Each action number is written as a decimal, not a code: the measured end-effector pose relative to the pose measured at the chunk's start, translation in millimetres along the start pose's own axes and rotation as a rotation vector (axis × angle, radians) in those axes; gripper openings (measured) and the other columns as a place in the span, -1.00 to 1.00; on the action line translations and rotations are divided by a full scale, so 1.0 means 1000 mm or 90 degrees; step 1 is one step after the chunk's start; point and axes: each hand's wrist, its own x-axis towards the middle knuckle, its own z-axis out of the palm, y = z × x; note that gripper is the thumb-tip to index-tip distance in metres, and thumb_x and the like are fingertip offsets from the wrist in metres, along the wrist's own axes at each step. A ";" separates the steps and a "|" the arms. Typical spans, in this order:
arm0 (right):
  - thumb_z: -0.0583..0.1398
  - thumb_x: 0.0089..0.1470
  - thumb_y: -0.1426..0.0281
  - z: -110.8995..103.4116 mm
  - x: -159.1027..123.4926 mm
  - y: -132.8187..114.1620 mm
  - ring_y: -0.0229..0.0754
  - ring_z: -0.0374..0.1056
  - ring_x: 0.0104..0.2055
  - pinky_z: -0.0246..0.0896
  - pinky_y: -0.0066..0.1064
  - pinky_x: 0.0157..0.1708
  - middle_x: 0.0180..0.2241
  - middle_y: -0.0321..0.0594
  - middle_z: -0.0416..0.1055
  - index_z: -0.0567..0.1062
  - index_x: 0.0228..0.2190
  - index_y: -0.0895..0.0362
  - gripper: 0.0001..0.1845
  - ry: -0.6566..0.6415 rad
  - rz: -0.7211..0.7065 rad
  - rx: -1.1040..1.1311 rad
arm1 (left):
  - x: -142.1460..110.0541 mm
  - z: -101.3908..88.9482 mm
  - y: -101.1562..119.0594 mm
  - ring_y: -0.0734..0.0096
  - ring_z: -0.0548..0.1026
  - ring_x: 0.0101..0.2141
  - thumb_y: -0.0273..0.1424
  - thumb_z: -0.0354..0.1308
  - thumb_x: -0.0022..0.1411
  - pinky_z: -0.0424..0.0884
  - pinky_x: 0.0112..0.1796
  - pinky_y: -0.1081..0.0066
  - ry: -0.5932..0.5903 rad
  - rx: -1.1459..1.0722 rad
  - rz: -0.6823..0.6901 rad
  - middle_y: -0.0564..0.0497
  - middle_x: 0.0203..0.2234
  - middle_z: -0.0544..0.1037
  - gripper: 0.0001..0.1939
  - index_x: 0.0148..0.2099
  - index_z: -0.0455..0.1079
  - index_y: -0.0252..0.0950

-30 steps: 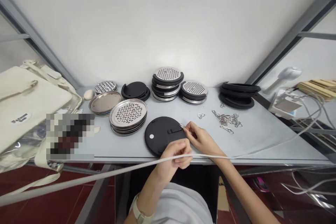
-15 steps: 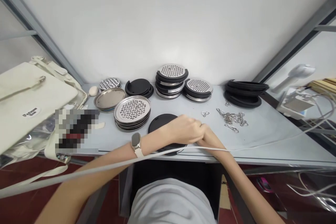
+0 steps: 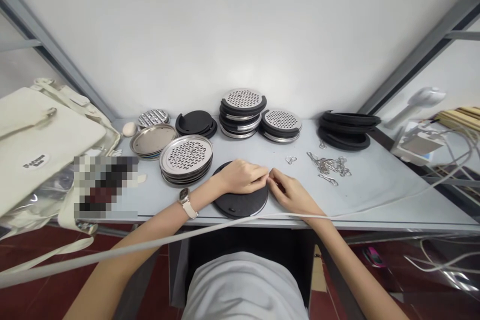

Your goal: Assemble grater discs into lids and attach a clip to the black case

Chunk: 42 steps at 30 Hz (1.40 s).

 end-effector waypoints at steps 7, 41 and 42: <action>-0.07 0.23 0.31 0.003 0.004 0.002 -0.26 0.19 -0.52 0.02 -0.45 -0.47 -0.52 -0.33 0.27 0.20 -0.42 0.08 -0.81 0.001 0.005 -0.020 | 0.002 -0.001 0.000 0.42 0.45 -0.50 -0.37 -0.09 0.33 0.11 -0.51 0.43 -0.021 0.022 -0.003 0.03 -0.47 0.51 -0.81 -0.29 0.30 -0.29; -0.03 0.19 0.36 0.003 0.001 0.005 -0.33 0.05 -0.57 -0.06 -0.49 -0.51 -0.60 -0.42 0.12 0.15 -0.49 0.08 -0.79 0.013 -0.004 -0.012 | 0.004 -0.002 -0.003 0.45 0.41 -0.52 -0.38 -0.06 0.31 0.08 -0.49 0.43 -0.076 -0.017 -0.059 0.08 -0.52 0.49 -0.81 -0.35 0.29 -0.27; -0.03 0.19 0.36 0.003 0.001 0.004 -0.33 0.05 -0.57 -0.06 -0.49 -0.51 -0.60 -0.42 0.11 0.15 -0.49 0.08 -0.79 0.013 -0.003 -0.011 | 0.004 -0.002 -0.003 0.45 0.41 -0.52 -0.38 -0.06 0.30 0.08 -0.49 0.43 -0.075 -0.021 -0.061 0.08 -0.52 0.49 -0.81 -0.35 0.29 -0.27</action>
